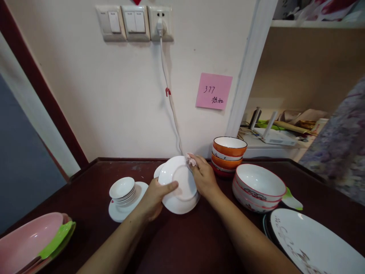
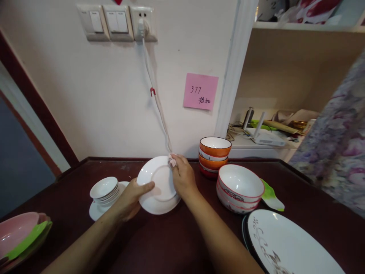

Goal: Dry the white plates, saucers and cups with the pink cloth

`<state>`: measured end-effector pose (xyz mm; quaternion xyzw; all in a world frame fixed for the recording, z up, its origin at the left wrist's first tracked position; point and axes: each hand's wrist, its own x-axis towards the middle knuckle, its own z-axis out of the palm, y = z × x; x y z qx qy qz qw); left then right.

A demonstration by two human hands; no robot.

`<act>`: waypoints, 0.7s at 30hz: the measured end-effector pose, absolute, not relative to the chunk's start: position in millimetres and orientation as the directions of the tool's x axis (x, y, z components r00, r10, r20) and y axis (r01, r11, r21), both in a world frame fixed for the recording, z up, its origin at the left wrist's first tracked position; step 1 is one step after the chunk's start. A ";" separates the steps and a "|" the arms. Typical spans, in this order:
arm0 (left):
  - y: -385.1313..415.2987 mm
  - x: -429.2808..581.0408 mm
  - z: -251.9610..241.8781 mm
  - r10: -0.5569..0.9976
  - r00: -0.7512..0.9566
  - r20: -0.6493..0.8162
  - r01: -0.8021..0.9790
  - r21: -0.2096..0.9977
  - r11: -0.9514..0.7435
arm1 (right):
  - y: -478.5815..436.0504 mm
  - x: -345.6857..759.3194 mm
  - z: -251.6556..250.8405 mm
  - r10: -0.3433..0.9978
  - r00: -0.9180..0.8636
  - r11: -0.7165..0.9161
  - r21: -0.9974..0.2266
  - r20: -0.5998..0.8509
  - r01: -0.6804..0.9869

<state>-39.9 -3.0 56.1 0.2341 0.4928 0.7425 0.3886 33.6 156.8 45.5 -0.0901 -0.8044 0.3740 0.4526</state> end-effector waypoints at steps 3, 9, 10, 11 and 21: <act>-3.7 -36.8 53.3 0.861 -0.509 0.009 -0.215 0.967 -0.138 | 135.1 41.2 60.3 0.269 -0.645 0.770 -0.561 0.716 -0.302; -1.2 -36.7 45.6 0.727 -0.655 0.206 0.022 0.967 -0.255 | 106.5 46.5 76.7 -0.060 -0.731 0.865 -0.330 0.680 -0.378; -1.3 -37.5 45.8 0.739 -0.650 0.177 -0.009 0.971 -0.240 | 111.8 45.1 75.7 -0.005 -0.707 0.855 -0.364 0.707 -0.370; -1.4 -38.1 46.6 0.752 -0.644 0.141 -0.055 0.972 -0.230 | 119.6 43.1 73.6 0.079 -0.671 0.833 -0.419 0.737 -0.362; 0.2 -31.7 64.3 0.526 -0.825 0.204 -0.163 0.807 -0.568 | 141.7 12.1 36.3 0.757 -0.640 -0.283 -0.815 0.134 -0.506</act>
